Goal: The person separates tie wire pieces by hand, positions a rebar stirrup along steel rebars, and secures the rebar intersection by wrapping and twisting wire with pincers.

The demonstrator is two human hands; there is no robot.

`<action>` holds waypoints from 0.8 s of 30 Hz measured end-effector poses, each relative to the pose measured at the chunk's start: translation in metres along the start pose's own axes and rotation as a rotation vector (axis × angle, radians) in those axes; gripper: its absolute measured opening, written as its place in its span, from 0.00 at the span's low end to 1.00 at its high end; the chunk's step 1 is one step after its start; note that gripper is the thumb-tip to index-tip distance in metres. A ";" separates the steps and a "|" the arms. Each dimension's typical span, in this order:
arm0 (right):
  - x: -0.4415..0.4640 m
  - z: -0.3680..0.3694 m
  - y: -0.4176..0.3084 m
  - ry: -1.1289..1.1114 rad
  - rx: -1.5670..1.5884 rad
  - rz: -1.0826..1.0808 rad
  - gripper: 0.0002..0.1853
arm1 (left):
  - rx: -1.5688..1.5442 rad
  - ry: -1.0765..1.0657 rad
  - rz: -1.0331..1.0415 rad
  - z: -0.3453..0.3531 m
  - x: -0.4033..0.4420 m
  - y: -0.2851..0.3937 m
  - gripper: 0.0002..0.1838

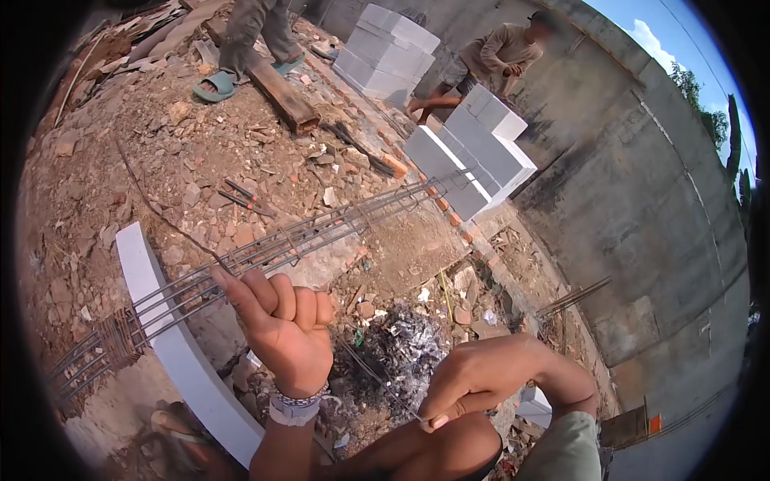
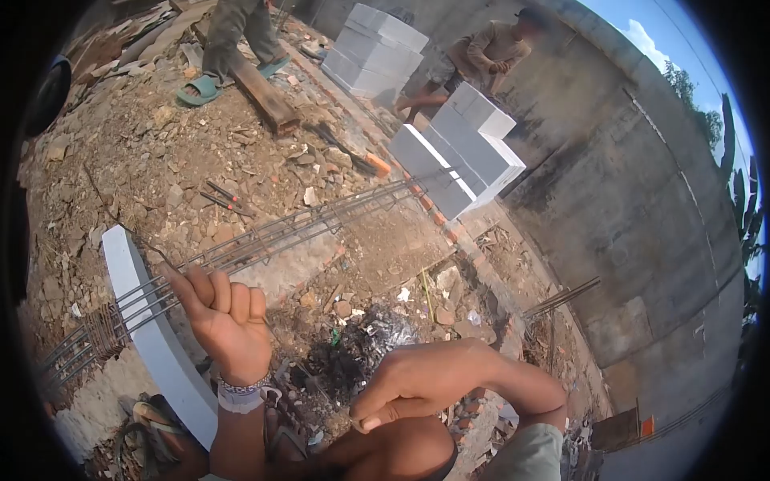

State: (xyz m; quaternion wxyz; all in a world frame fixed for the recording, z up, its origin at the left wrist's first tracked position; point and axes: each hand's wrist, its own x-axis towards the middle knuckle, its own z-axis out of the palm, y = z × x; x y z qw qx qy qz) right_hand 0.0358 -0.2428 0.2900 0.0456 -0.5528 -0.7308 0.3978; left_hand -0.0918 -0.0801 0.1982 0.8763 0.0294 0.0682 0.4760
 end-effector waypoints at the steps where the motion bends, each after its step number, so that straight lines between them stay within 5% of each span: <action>1: -0.012 -0.022 -0.001 0.094 0.166 -0.104 0.08 | 0.052 -0.027 0.030 -0.007 -0.001 -0.002 0.30; 2: -0.021 -0.033 -0.001 0.195 0.325 -0.213 0.08 | 0.083 -0.054 -0.017 -0.010 -0.006 -0.004 0.30; 4: -0.033 -0.034 -0.002 0.888 0.385 0.168 0.08 | 0.135 -0.119 -0.092 -0.011 -0.024 -0.008 0.30; 7: -0.002 -0.043 0.007 1.037 -0.226 0.561 0.07 | 0.103 -0.285 -0.183 0.002 -0.060 -0.024 0.30; 9: 0.004 -0.022 0.034 0.675 -0.787 0.568 0.16 | 0.006 -0.259 -0.200 0.006 -0.063 -0.023 0.31; 11: 0.015 0.009 0.022 0.255 -0.783 0.624 0.21 | -0.118 -0.081 -0.187 0.017 -0.035 -0.002 0.31; 13: 0.013 0.023 -0.004 0.038 -0.519 0.385 0.14 | -0.110 -0.027 -0.116 0.011 -0.011 0.012 0.29; 16: -0.002 -0.002 -0.016 0.129 0.288 -0.202 0.10 | 0.052 -0.029 -0.049 -0.010 0.009 0.006 0.28; 18: -0.025 -0.027 -0.020 0.488 0.280 -0.105 0.12 | 0.071 0.104 -0.136 -0.009 -0.001 -0.005 0.31; 21: -0.016 -0.038 -0.002 0.947 -0.029 0.405 0.08 | 0.065 -0.066 -0.242 -0.005 -0.029 -0.022 0.32; 23: 0.009 -0.035 0.022 0.884 -0.654 0.605 0.09 | 0.066 -0.122 -0.263 0.010 -0.038 -0.018 0.33; 24: 0.011 -0.022 0.036 0.636 -0.738 0.630 0.13 | 0.033 -0.120 -0.219 0.013 -0.031 -0.013 0.31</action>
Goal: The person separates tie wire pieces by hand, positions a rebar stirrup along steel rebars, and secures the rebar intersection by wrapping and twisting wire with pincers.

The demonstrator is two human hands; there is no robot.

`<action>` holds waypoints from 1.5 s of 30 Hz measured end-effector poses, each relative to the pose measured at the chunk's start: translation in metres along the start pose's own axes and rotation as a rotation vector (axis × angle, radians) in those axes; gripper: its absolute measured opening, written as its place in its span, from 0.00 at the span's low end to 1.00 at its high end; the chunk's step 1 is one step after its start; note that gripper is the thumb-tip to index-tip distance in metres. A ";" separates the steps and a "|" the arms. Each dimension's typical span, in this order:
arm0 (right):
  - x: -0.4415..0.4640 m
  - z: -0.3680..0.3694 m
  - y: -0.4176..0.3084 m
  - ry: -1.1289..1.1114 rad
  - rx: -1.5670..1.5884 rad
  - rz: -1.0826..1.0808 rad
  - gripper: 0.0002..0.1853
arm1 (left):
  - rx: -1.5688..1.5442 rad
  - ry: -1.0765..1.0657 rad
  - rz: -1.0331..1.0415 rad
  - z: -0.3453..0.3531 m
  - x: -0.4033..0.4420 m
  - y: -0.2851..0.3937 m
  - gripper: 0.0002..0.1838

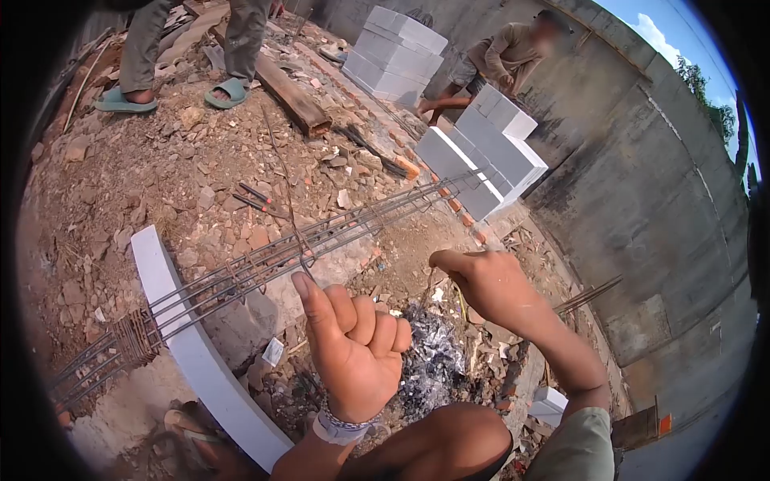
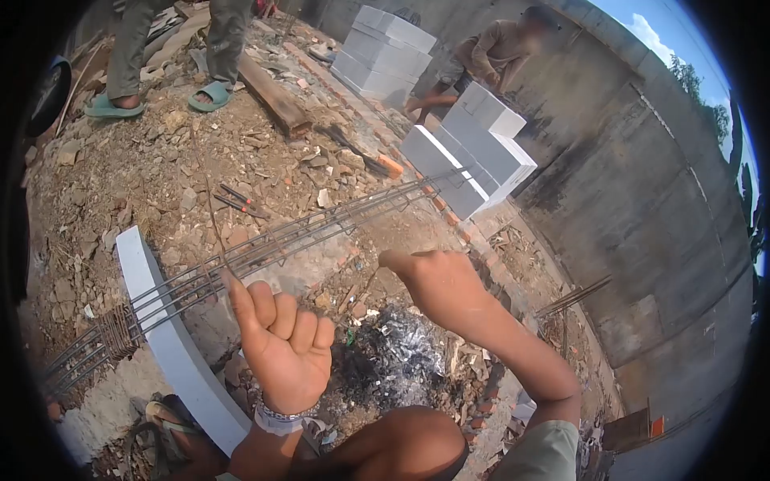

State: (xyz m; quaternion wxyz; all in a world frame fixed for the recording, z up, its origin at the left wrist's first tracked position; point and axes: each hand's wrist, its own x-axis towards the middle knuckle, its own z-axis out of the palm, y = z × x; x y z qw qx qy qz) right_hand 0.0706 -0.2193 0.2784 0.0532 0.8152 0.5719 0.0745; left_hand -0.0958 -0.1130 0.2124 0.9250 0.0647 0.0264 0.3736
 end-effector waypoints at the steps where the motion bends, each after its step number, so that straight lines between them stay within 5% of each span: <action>1: -0.003 0.004 -0.014 -0.324 -0.071 -0.008 0.14 | -0.036 -0.004 0.048 0.001 0.009 0.009 0.30; 5: -0.026 -0.014 -0.033 -0.706 0.736 -0.490 0.13 | -0.042 0.132 0.173 -0.014 0.048 0.033 0.27; 7: -0.026 -0.030 -0.025 -0.593 1.127 -0.580 0.19 | -0.089 0.167 0.179 -0.022 0.051 0.042 0.27; 9: -0.041 -0.016 -0.001 -0.541 1.514 -0.077 0.18 | -0.088 0.061 0.208 -0.031 0.051 0.050 0.28; 12: -0.041 0.011 0.001 -0.520 1.757 0.322 0.19 | -0.124 0.017 0.258 -0.034 0.047 0.063 0.28; 15: -0.041 0.018 -0.011 -0.719 1.677 0.450 0.19 | -0.160 -0.019 0.215 -0.033 0.053 0.069 0.29; 18: -0.044 0.030 -0.012 -0.789 1.623 0.361 0.19 | -0.186 0.000 0.127 -0.031 0.056 0.071 0.29; 20: -0.047 0.030 -0.015 -0.752 1.605 0.334 0.18 | -0.207 0.040 0.111 -0.040 0.068 0.067 0.30; 21: -0.047 0.030 -0.020 -0.709 1.585 0.344 0.18 | -0.204 -0.214 0.109 -0.057 0.076 0.063 0.28; 24: -0.035 0.035 -0.029 -0.580 1.515 0.329 0.18 | -0.196 0.021 0.030 -0.025 0.066 0.046 0.25; 29: -0.020 0.037 -0.039 -0.634 1.649 0.372 0.16 | -0.279 -0.172 -0.191 -0.060 0.036 -0.023 0.23; 35: -0.041 0.059 -0.046 -0.515 1.471 0.340 0.12 | -0.060 0.225 0.030 -0.068 0.057 0.022 0.25; 38: -0.058 0.082 -0.035 -0.045 0.930 0.118 0.13 | 0.041 0.296 0.190 -0.068 0.071 0.049 0.26; 42: -0.070 0.033 -0.027 -0.124 0.570 -0.110 0.13 | 0.091 0.347 0.286 -0.069 0.084 0.062 0.26; 45: -0.054 0.016 0.000 0.226 1.426 -0.036 0.14 | 0.098 0.210 0.172 -0.062 0.062 0.038 0.27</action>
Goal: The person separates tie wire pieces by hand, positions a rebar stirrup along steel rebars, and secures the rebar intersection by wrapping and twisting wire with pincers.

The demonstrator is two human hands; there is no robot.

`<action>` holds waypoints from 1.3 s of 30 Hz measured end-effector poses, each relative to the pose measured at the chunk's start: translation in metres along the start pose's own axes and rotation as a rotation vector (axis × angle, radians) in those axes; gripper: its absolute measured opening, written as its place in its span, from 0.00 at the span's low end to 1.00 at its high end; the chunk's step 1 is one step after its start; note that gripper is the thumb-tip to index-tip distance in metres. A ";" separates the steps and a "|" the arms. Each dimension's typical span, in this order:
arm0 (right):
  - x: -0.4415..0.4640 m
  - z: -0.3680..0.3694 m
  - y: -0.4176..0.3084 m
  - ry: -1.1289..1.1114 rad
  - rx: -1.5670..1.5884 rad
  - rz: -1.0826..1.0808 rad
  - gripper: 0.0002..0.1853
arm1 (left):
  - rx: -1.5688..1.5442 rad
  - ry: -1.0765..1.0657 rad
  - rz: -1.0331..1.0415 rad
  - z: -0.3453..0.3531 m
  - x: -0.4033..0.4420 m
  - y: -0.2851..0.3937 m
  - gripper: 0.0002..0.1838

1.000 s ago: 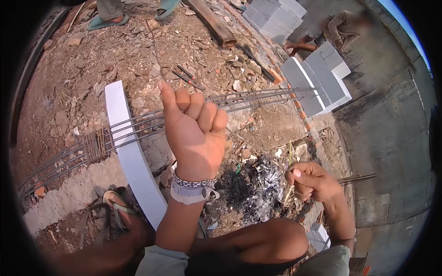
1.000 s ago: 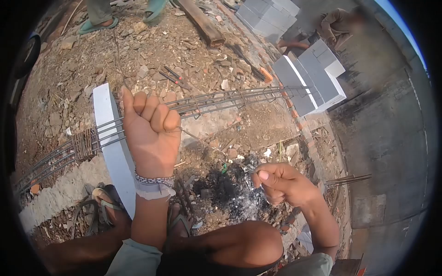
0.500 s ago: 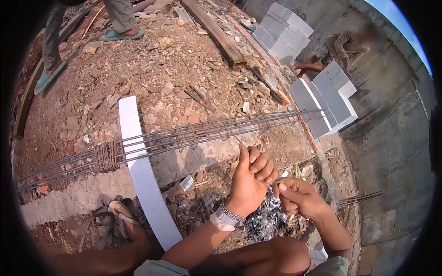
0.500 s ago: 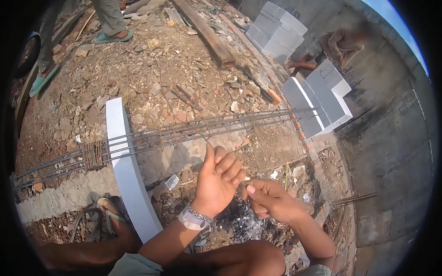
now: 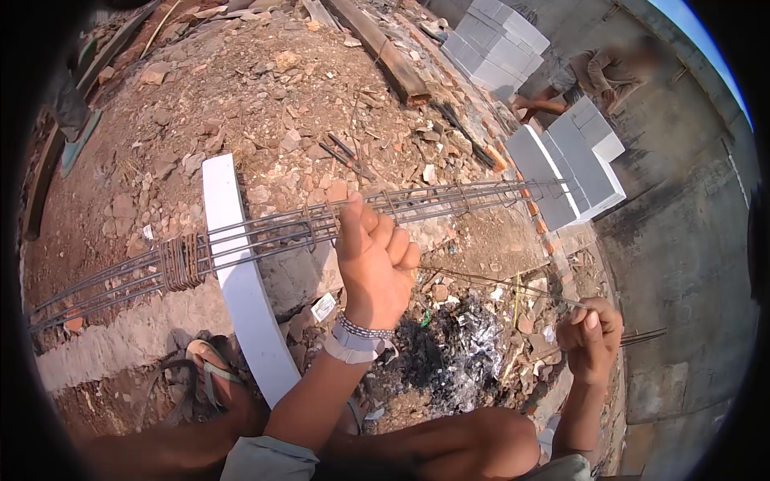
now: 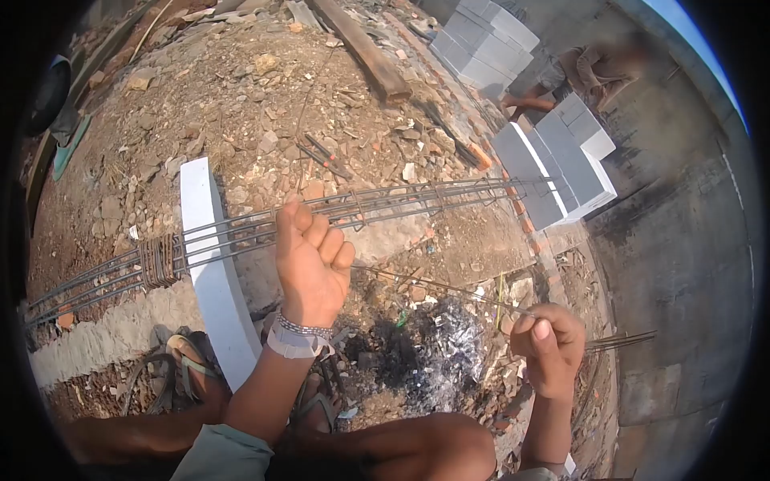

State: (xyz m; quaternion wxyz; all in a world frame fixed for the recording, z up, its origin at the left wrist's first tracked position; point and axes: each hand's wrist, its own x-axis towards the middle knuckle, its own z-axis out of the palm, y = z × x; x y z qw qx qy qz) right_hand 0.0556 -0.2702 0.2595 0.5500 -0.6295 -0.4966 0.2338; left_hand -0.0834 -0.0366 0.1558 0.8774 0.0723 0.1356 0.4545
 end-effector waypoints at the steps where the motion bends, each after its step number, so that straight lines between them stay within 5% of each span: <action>1: 0.018 -0.005 0.009 0.124 -0.052 0.079 0.15 | -0.019 0.028 -0.084 0.013 -0.018 -0.007 0.28; 2: 0.037 -0.010 0.018 0.244 -0.094 0.163 0.15 | -0.052 -0.004 -0.098 0.022 -0.034 -0.009 0.26; 4: 0.045 -0.002 0.046 -0.010 -0.988 0.228 0.16 | -0.079 -0.065 -0.063 0.034 -0.047 -0.005 0.25; 6: 0.026 0.014 0.047 -0.638 -1.051 0.196 0.16 | -0.076 -0.120 0.057 0.040 -0.038 0.007 0.27; 8: 0.018 0.016 0.024 -0.808 -0.545 0.003 0.14 | -0.007 -0.102 0.201 0.033 -0.020 0.022 0.27; 10: 0.025 -0.003 -0.010 -0.532 -0.099 -0.196 0.13 | 0.038 -0.114 0.229 0.027 -0.016 0.016 0.28; 12: 0.050 -0.018 -0.023 -0.030 -0.098 0.013 0.12 | 0.007 -0.102 0.143 0.030 -0.028 0.001 0.28; 13: 0.066 -0.020 -0.019 0.162 -0.351 0.094 0.11 | -0.009 -0.088 0.049 0.038 -0.042 -0.006 0.28; 15: 0.090 -0.019 0.014 0.189 -1.135 0.142 0.12 | -0.023 -0.176 0.001 0.049 -0.060 -0.015 0.29; 17: 0.065 0.005 0.036 -0.448 -1.440 0.276 0.13 | -0.096 -0.178 0.031 0.054 -0.052 0.000 0.28; 19: 0.048 0.023 0.015 -1.134 -0.703 0.326 0.13 | -0.035 -0.238 0.294 0.047 -0.025 0.019 0.27; 21: 0.050 -0.004 0.002 -0.977 0.023 0.010 0.15 | 0.019 -0.205 0.407 0.039 -0.010 0.015 0.27; 22: 0.054 -0.010 -0.011 -0.759 0.137 -0.095 0.15 | 0.060 -0.187 0.461 0.034 -0.009 0.014 0.27; 25: 0.095 -0.009 -0.020 0.255 -0.619 -0.131 0.14 | 0.041 -0.220 0.220 0.034 -0.035 -0.005 0.27; 29: 0.067 0.026 0.023 -0.569 -1.587 0.272 0.17 | -0.017 -0.175 0.199 0.047 -0.040 0.005 0.27; 32: 0.048 0.019 0.002 -1.201 -0.414 0.029 0.13 | 0.081 -0.103 0.395 0.036 -0.008 0.003 0.28; 34: 0.056 -0.009 -0.019 -0.907 0.102 -0.070 0.16 | 0.152 -0.107 0.407 0.032 -0.007 -0.004 0.28; 36: 0.082 -0.022 -0.028 -0.212 -0.130 0.005 0.14 | 0.136 -0.144 0.289 0.023 -0.018 -0.015 0.29; 38: 0.100 0.001 -0.017 0.176 -0.852 0.099 0.12 | 0.093 -0.141 0.158 0.029 -0.033 -0.019 0.30; 39: 0.103 0.005 0.001 0.155 -1.231 0.122 0.12 | 0.063 -0.133 0.154 0.034 -0.036 -0.012 0.30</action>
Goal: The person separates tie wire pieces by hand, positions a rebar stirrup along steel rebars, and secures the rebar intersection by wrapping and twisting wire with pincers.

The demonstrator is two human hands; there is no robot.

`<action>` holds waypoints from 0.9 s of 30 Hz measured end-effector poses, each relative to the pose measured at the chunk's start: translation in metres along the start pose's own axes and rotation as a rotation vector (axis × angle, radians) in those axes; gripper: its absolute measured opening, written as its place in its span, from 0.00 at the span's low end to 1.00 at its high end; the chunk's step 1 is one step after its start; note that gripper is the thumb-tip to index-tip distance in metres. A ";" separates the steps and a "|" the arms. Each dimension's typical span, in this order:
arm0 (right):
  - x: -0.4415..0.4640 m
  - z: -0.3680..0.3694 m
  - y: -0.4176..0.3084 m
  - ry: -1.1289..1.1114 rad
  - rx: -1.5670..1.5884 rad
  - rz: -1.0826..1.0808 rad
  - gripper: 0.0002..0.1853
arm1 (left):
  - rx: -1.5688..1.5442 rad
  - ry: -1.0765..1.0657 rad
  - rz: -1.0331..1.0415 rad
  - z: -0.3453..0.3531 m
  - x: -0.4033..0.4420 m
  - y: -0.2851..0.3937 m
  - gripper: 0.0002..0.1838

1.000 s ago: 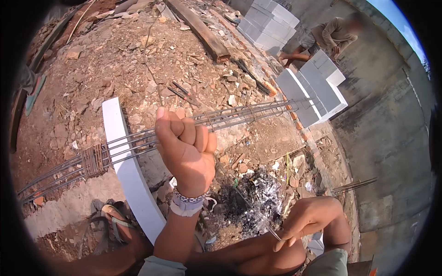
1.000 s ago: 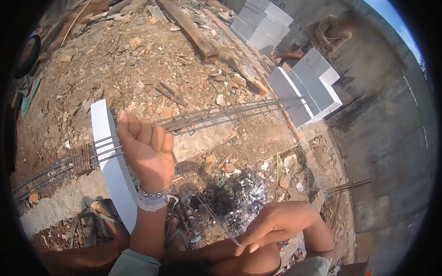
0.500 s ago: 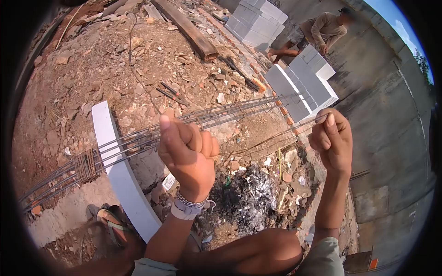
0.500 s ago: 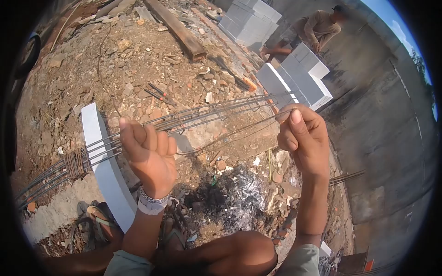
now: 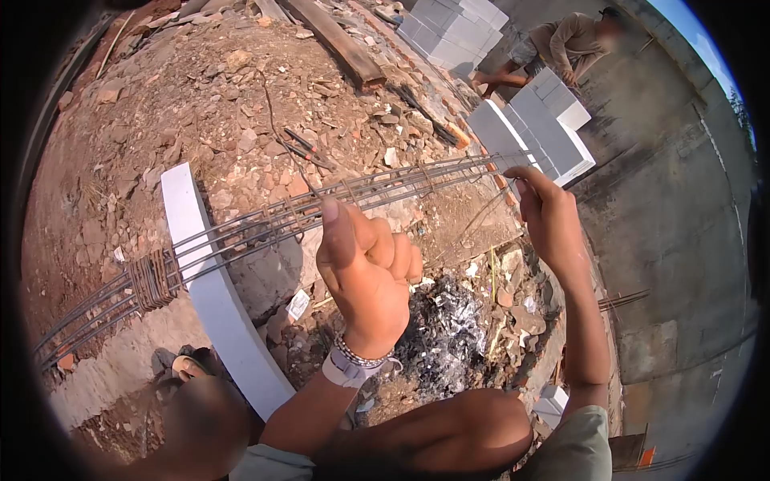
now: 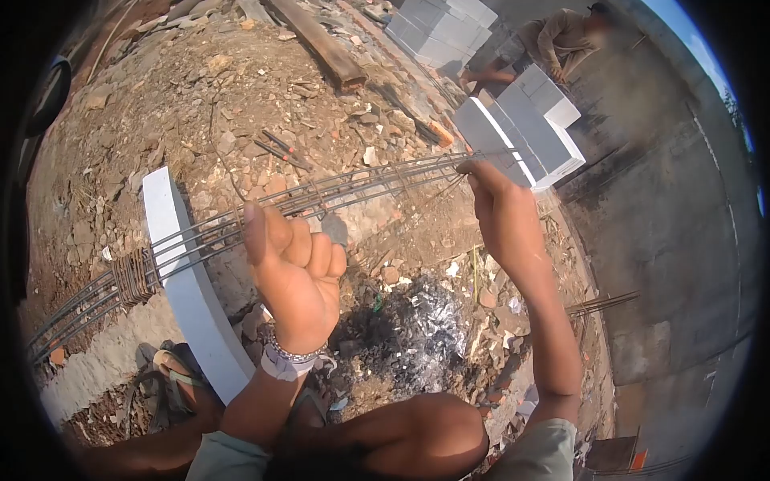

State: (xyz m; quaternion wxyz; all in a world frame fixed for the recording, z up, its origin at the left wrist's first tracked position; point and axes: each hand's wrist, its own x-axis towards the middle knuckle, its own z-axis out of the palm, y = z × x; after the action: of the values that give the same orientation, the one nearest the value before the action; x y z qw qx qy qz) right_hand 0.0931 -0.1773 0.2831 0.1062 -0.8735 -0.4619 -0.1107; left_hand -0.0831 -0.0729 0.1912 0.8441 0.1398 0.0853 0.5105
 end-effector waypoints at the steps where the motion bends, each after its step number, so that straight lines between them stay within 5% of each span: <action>1: -0.012 0.022 0.010 -0.215 -0.201 -0.112 0.12 | -0.036 0.017 0.006 0.004 0.001 0.007 0.30; 3: -0.056 0.038 0.013 -0.658 -0.245 -0.404 0.13 | -0.073 0.058 0.060 0.002 0.016 0.012 0.30; 5: -0.064 0.024 0.006 -0.930 0.290 -0.659 0.13 | 0.034 0.056 0.138 -0.009 0.032 0.006 0.30; 7: -0.055 -0.011 0.010 -0.956 1.051 -0.757 0.13 | 0.117 0.022 0.173 -0.023 0.034 -0.007 0.30; 9: -0.045 -0.017 0.012 -0.686 1.215 -0.533 0.13 | 0.097 0.010 0.118 -0.022 0.021 -0.015 0.30; 11: -0.015 -0.011 0.006 -0.231 0.724 -0.091 0.12 | 0.050 0.010 0.040 -0.017 0.008 -0.015 0.30; 13: -0.013 0.013 0.010 -0.098 0.187 0.027 0.11 | -0.071 0.067 -0.054 -0.011 0.002 -0.007 0.29; 15: -0.034 0.048 0.005 -0.466 -0.269 -0.164 0.10 | -0.145 0.107 -0.089 -0.006 0.002 0.001 0.29; 17: -0.072 0.061 0.001 -0.977 -0.071 -0.452 0.09 | -0.103 0.142 0.018 -0.013 0.016 -0.001 0.29; 19: -0.072 0.048 0.017 -1.128 0.615 -0.594 0.09 | -0.053 0.126 0.117 -0.028 0.030 -0.004 0.30; 21: -0.056 -0.005 0.028 -0.960 1.181 -0.483 0.12 | 0.001 0.111 0.140 -0.033 0.029 -0.002 0.30; 23: -0.038 -0.029 0.020 -0.604 1.383 -0.126 0.13 | 0.044 0.118 0.091 -0.029 0.022 -0.001 0.30; 25: -0.009 -0.019 0.009 -0.225 0.832 0.103 0.11 | -0.021 0.123 -0.031 -0.020 0.007 -0.001 0.30; 27: -0.013 0.030 0.019 -0.186 0.061 -0.074 0.09 | -0.089 0.119 -0.090 -0.012 -0.003 -0.001 0.30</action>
State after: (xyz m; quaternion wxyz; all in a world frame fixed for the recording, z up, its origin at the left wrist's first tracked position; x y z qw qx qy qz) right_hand 0.1050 -0.1891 0.2495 0.0851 -0.8588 -0.5049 -0.0189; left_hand -0.0869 -0.0738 0.1796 0.8651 0.0677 0.1186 0.4827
